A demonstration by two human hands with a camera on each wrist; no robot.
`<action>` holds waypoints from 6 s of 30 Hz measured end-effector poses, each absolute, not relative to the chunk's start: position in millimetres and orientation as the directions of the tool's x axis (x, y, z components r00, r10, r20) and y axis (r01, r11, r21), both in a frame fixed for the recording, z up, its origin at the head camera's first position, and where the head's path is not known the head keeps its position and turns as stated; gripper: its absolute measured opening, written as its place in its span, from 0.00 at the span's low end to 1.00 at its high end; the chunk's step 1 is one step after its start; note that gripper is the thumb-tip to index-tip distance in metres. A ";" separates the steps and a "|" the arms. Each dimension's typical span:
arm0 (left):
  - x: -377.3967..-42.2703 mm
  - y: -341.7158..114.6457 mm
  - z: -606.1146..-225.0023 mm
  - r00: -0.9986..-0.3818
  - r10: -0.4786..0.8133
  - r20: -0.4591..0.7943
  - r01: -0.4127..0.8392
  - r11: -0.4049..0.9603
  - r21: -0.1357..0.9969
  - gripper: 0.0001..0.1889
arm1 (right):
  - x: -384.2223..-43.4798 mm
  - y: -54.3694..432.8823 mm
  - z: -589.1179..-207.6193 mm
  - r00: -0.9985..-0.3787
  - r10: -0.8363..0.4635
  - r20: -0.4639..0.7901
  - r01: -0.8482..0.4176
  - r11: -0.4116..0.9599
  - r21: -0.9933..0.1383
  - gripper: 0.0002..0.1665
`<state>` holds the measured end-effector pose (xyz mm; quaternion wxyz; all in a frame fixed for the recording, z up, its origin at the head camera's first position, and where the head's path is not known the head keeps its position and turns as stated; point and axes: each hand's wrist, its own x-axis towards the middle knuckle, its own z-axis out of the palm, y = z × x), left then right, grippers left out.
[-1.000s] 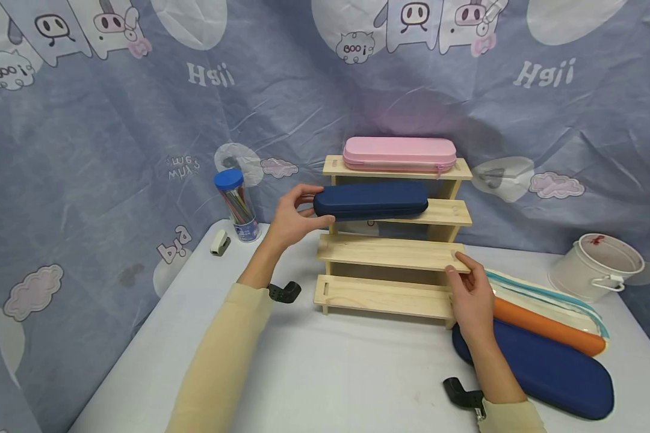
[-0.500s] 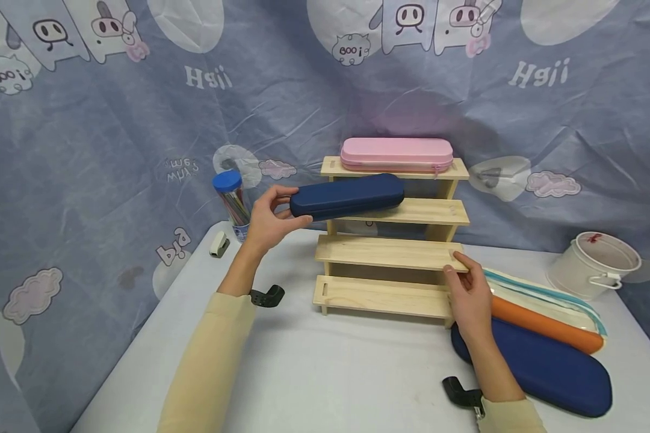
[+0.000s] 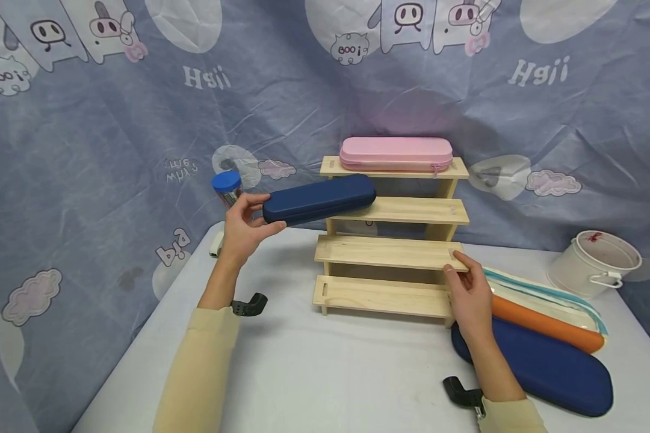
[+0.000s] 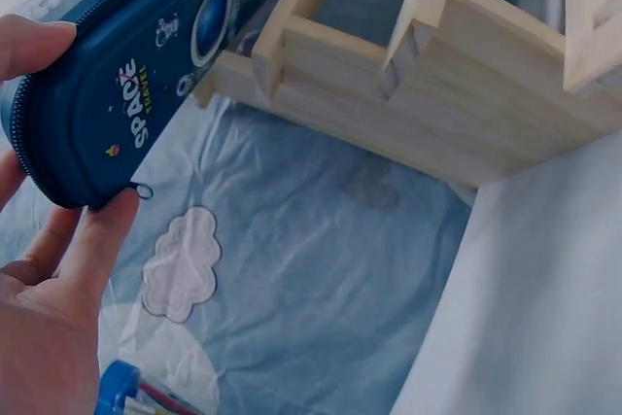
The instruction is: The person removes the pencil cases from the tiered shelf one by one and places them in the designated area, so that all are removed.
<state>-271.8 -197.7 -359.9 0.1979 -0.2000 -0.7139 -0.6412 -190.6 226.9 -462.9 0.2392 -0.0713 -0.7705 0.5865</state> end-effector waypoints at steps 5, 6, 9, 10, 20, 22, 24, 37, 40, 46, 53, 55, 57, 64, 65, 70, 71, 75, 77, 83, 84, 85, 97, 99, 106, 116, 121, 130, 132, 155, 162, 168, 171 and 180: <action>-266.6 -204.6 -365.3 -0.846 -0.008 0.534 0.531 0.084 0.843 0.30 | -190.9 227.8 -462.1 -0.876 0.390 0.285 -0.174 0.296 -0.939 0.26; -264.9 -205.8 -365.7 -0.848 -0.012 0.531 0.528 0.081 0.845 0.30 | -190.9 227.8 -461.9 -0.877 0.389 0.284 -0.173 0.295 -0.940 0.26; -256.3 -207.7 -363.1 -0.853 -0.016 0.522 0.519 0.076 0.851 0.31 | -190.7 228.2 -461.9 -0.879 0.388 0.277 -0.165 0.298 -0.940 0.27; -253.0 -208.5 -362.3 -0.854 -0.019 0.520 0.517 0.070 0.853 0.31 | -190.5 228.3 -462.0 -0.879 0.389 0.274 -0.160 0.300 -0.940 0.27; -244.6 -237.2 -389.0 -0.836 -0.139 0.530 0.530 0.040 0.847 0.30 | -190.4 226.0 -460.2 -0.880 0.385 0.279 -0.167 0.300 -0.939 0.27; -244.4 -242.6 -392.0 -0.829 -0.154 0.538 0.538 0.046 0.842 0.30 | -190.7 226.0 -460.1 -0.879 0.386 0.280 -0.167 0.300 -0.939 0.27; -242.9 -246.3 -392.6 -0.825 -0.167 0.539 0.540 0.045 0.840 0.31 | -190.6 226.1 -460.4 -0.881 0.385 0.276 -0.163 0.301 -0.940 0.27; -239.0 -259.5 -404.3 -0.835 -0.251 0.490 0.494 0.052 0.868 0.30 | -188.6 225.9 -461.9 -0.877 0.386 0.285 -0.162 0.322 -0.933 0.27; -239.1 -262.0 -410.1 -0.842 -0.264 0.471 0.470 0.070 0.880 0.31 | -189.2 226.8 -463.1 -0.877 0.384 0.287 -0.163 0.324 -0.932 0.26; -243.6 -268.8 -431.9 -0.873 -0.278 0.402 0.374 0.150 0.915 0.32 | -189.8 227.2 -463.8 -0.878 0.379 0.292 -0.170 0.323 -0.931 0.27; -245.8 -274.9 -457.9 -0.914 -0.290 0.284 0.247 0.156 0.956 0.33 | -189.5 227.0 -462.9 -0.877 0.381 0.293 -0.172 0.320 -0.932 0.26; -243.7 -275.3 -461.0 -0.924 -0.285 0.254 0.218 0.152 0.964 0.33 | -189.5 227.2 -462.9 -0.878 0.380 0.291 -0.170 0.321 -0.932 0.26; -240.5 -274.8 -461.3 -0.932 -0.275 0.237 0.201 0.153 0.968 0.33 | -188.9 227.4 -462.4 -0.879 0.379 0.288 -0.166 0.322 -0.932 0.26; -236.5 -276.4 -469.9 -0.944 -0.263 0.202 0.172 0.132 0.976 0.32 | -188.4 227.4 -461.5 -0.877 0.382 0.292 -0.166 0.329 -0.930 0.26; -237.9 -278.2 -474.5 -0.944 -0.266 0.195 0.167 0.124 0.978 0.33 | -188.4 227.1 -461.4 -0.877 0.380 0.294 -0.170 0.326 -0.930 0.26; -246.1 -285.9 -495.1 -0.946 -0.262 0.193 0.159 0.145 0.976 0.34 | -188.1 226.1 -461.6 -0.876 0.378 0.300 -0.178 0.326 -0.928 0.26; -246.9 -286.7 -497.3 -0.946 -0.258 0.196 0.160 0.155 0.975 0.34 | -188.2 226.1 -461.7 -0.875 0.378 0.302 -0.179 0.326 -0.928 0.26; -248.4 -289.5 -501.8 -0.952 -0.248 0.179 0.129 0.206 0.970 0.34 | -189.0 226.3 -462.1 -0.874 0.378 0.305 -0.183 0.325 -0.928 0.26; -248.9 -291.1 -502.1 -0.956 -0.244 0.162 0.094 0.268 0.959 0.33 | -189.5 226.5 -462.5 -0.875 0.378 0.303 -0.184 0.319 -0.930 0.26; -251.0 -296.0 -498.1 -0.970 -0.197 0.143 0.051 0.410 0.911 0.32 | -190.5 225.7 -464.4 -0.873 0.384 0.300 -0.174 0.329 -0.928 0.25; -251.2 -296.5 -496.7 -0.972 -0.185 0.141 0.051 0.421 0.906 0.32 | -190.6 225.7 -464.6 -0.873 0.385 0.301 -0.173 0.332 -0.927 0.25; -251.7 -297.3 -495.8 -0.975 -0.175 0.140 0.051 0.435 0.899 0.32 | -190.6 225.8 -465.0 -0.872 0.386 0.301 -0.172 0.334 -0.927 0.25; -247.2 -296.5 -488.6 -0.990 -0.096 0.098 0.031 0.541 0.840 0.33 | -187.1 228.7 -464.6 -0.872 0.388 0.298 -0.162 0.346 -0.924 0.25; -246.4 -291.8 -483.3 -0.986 -0.079 0.149 0.083 0.544 0.835 0.32 | -187.0 230.2 -464.2 -0.868 0.392 0.305 -0.165 0.353 -0.921 0.25; -247.6 -279.7 -456.8 -0.925 -0.055 0.375 0.276 0.579 0.767 0.25 | -190.9 229.1 -464.7 -0.870 0.379 0.316 -0.181 0.350 -0.919 0.25; -264.7 -253.3 -413.3 -0.879 0.027 0.476 0.426 0.494 0.758 0.24 | -190.8 228.3 -464.1 -0.870 0.382 0.311 -0.177 0.347 -0.921 0.26; -273.7 -236.7 -393.3 -0.868 0.075 0.490 0.468 0.452 0.759 0.24 | -191.5 227.8 -464.6 -0.865 0.387 0.319 -0.184 0.347 -0.920 0.25; -269.2 -195.3 -341.7 -0.840 0.140 0.524 0.539 0.310 0.783 0.26 | -191.2 227.6 -464.5 -0.865 0.392 0.313 -0.179 0.343 -0.922 0.26; -272.0 -187.7 -334.3 -0.834 0.153 0.530 0.550 0.289 0.783 0.27 | -191.0 227.3 -463.9 -0.867 0.392 0.308 -0.176 0.338 -0.925 0.26; -335.0 -133.1 -312.3 -0.843 0.179 0.508 0.538 0.278 0.795 0.29 | -186.7 228.2 -459.9 -0.870 0.392 0.299 -0.157 0.354 -0.922 0.26; -341.4 -114.9 -302.4 -0.863 0.169 0.476 0.504 0.320 0.802 0.31 | -186.7 229.3 -462.4 -0.868 0.399 0.295 -0.159 0.338 -0.927 0.26; -345.2 -104.1 -294.1 -0.890 0.165 0.425 0.456 0.354 0.817 0.34 | -188.1 226.7 -463.2 -0.870 0.396 0.295 -0.173 0.315 -0.933 0.26; -347.1 -98.5 -290.6 -0.879 0.182 0.441 0.477 0.349 0.807 0.34 | -189.5 225.4 -463.5 -0.872 0.394 0.291 -0.173 0.308 -0.936 0.26; -350.9 -81.1 -279.5 -0.850 0.238 0.469 0.524 0.303 0.796 0.36 | -191.3 224.9 -463.4 -0.862 0.398 0.313 -0.177 0.342 -0.923 0.26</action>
